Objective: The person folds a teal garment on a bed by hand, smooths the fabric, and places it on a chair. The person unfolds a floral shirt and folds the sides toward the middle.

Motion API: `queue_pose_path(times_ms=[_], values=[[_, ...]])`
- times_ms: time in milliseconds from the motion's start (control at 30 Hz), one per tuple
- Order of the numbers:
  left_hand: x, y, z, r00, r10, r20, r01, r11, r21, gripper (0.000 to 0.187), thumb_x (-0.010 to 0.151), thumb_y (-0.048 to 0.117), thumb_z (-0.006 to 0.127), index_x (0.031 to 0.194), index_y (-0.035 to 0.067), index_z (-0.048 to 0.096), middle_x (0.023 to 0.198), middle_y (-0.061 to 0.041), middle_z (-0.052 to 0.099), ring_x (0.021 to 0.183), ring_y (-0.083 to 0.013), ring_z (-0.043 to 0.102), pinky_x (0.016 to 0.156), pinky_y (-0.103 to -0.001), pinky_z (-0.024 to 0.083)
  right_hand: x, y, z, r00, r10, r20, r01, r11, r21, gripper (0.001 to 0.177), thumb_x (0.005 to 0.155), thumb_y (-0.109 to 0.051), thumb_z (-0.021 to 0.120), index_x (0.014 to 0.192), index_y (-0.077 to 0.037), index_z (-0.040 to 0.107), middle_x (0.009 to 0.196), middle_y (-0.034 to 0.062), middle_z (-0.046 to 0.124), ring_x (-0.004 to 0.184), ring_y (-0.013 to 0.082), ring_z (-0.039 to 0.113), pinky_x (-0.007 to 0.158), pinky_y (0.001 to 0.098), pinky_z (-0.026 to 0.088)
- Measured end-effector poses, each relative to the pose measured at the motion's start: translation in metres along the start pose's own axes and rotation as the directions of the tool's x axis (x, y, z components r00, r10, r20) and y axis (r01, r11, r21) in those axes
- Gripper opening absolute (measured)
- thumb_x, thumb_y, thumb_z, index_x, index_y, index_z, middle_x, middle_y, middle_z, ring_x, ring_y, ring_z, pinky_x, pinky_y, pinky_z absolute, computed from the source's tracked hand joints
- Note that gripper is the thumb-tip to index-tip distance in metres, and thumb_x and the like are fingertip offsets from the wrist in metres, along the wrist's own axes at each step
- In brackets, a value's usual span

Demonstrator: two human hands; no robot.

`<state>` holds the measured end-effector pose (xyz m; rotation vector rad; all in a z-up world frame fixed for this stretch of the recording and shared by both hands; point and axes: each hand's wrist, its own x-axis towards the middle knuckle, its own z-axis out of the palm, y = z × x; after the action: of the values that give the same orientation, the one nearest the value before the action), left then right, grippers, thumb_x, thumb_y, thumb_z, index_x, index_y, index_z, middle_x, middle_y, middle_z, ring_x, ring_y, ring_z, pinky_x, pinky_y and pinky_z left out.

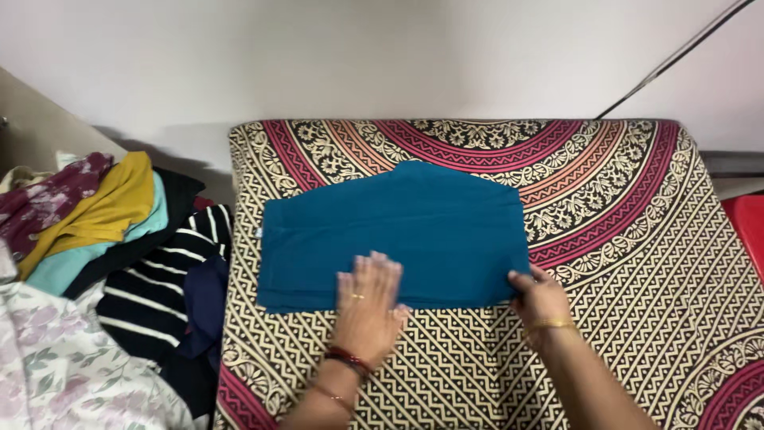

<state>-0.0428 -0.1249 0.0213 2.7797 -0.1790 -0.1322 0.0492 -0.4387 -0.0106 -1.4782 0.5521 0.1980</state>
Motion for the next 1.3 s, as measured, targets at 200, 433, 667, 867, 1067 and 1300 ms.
queue_pose_path(times_ms=[200, 433, 667, 867, 1067, 1300], values=[[-0.005, 0.031, 0.004, 0.96, 0.133, 0.244, -0.072, 0.967, -0.246, 0.091, 0.097, 0.055, 0.049, 0.159, 0.004, 0.006, 0.169, -0.017, 0.004, 0.156, -0.0339, -0.001, 0.121, -0.054, -0.003, -0.043, -0.097, 0.101, 0.981, -0.068, 0.182, 0.07, 0.997, -0.009, 0.05, 0.086, -0.007, 0.062, 0.136, -0.004, 0.06, 0.108, 0.0083, 0.069, 0.091, 0.0185, 0.065, 0.071, 0.0318, 0.055], [-0.016, 0.011, 0.033, 0.97, -0.121, 0.211, 0.233, 0.202, -0.951, 0.086, 0.092, 0.048, 0.062, 0.152, 0.001, 0.022, 0.153, -0.021, 0.031, 0.141, -0.0365, 0.027, 0.116, -0.05, 0.02, -0.114, -0.067, 0.261, 0.71, -0.427, 0.561, 0.639, 0.725, -0.256, 0.066, 0.082, -0.01, 0.074, 0.144, -0.01, 0.053, 0.125, 0.0094, 0.068, 0.107, 0.0161, 0.065, 0.089, 0.0315, 0.055], [-0.042, -0.02, 0.089, 0.837, -0.343, 0.426, 0.116, -0.651, -0.75, 0.059, 0.093, 0.038, 0.063, 0.136, 0.004, 0.045, 0.127, -0.019, 0.055, 0.112, -0.0311, 0.051, 0.099, -0.046, 0.04, -0.131, -0.004, 0.317, 0.653, -0.002, 0.758, 0.529, 0.717, -0.454, 0.058, 0.088, -0.014, 0.062, 0.145, -0.017, 0.05, 0.133, 0.0062, 0.068, 0.116, 0.0235, 0.071, 0.1, 0.0356, 0.054], [-0.059, -0.023, 0.045, 0.543, -0.824, 0.16, 0.485, 0.153, -0.861, 0.042, 0.091, 0.035, 0.065, 0.124, 0.009, 0.063, 0.109, -0.013, 0.074, 0.095, -0.0253, 0.075, 0.093, -0.041, 0.062, -0.086, -0.023, 0.239, 0.372, -0.4, 0.837, 0.895, -0.085, -0.438, 0.06, 0.091, -0.023, 0.065, 0.148, -0.015, 0.047, 0.156, 0.0111, 0.047, 0.146, 0.0337, 0.039, 0.119, 0.047, 0.032], [0.016, -0.047, -0.039, 0.964, 0.08, -0.254, -0.074, 0.997, 0.032, 0.072, 0.096, 0.058, 0.044, 0.152, 0.012, 0.041, 0.158, -0.013, 0.038, 0.148, -0.0348, 0.028, 0.112, -0.071, 0.011, -0.096, -0.023, 0.234, 0.61, 0.306, 0.731, 0.792, -0.254, -0.555, 0.096, 0.093, -0.054, 0.056, 0.163, -0.013, 0.005, 0.171, 0.0184, -0.005, 0.153, 0.0354, -0.009, 0.12, 0.0558, -0.005], [0.047, -0.128, -0.055, 0.902, -0.291, -0.319, 0.343, 0.932, 0.12, 0.065, 0.098, 0.049, 0.042, 0.153, 0.015, 0.036, 0.165, -0.009, 0.024, 0.152, -0.0295, 0.015, 0.112, -0.073, 0.002, -0.074, -0.001, 0.248, 0.637, -0.17, 0.752, 0.718, -0.225, -0.659, 0.08, 0.095, -0.047, 0.046, 0.157, -0.005, 0.018, 0.17, 0.0182, 0.011, 0.157, 0.0394, 0.006, 0.116, 0.0653, 0.0]])
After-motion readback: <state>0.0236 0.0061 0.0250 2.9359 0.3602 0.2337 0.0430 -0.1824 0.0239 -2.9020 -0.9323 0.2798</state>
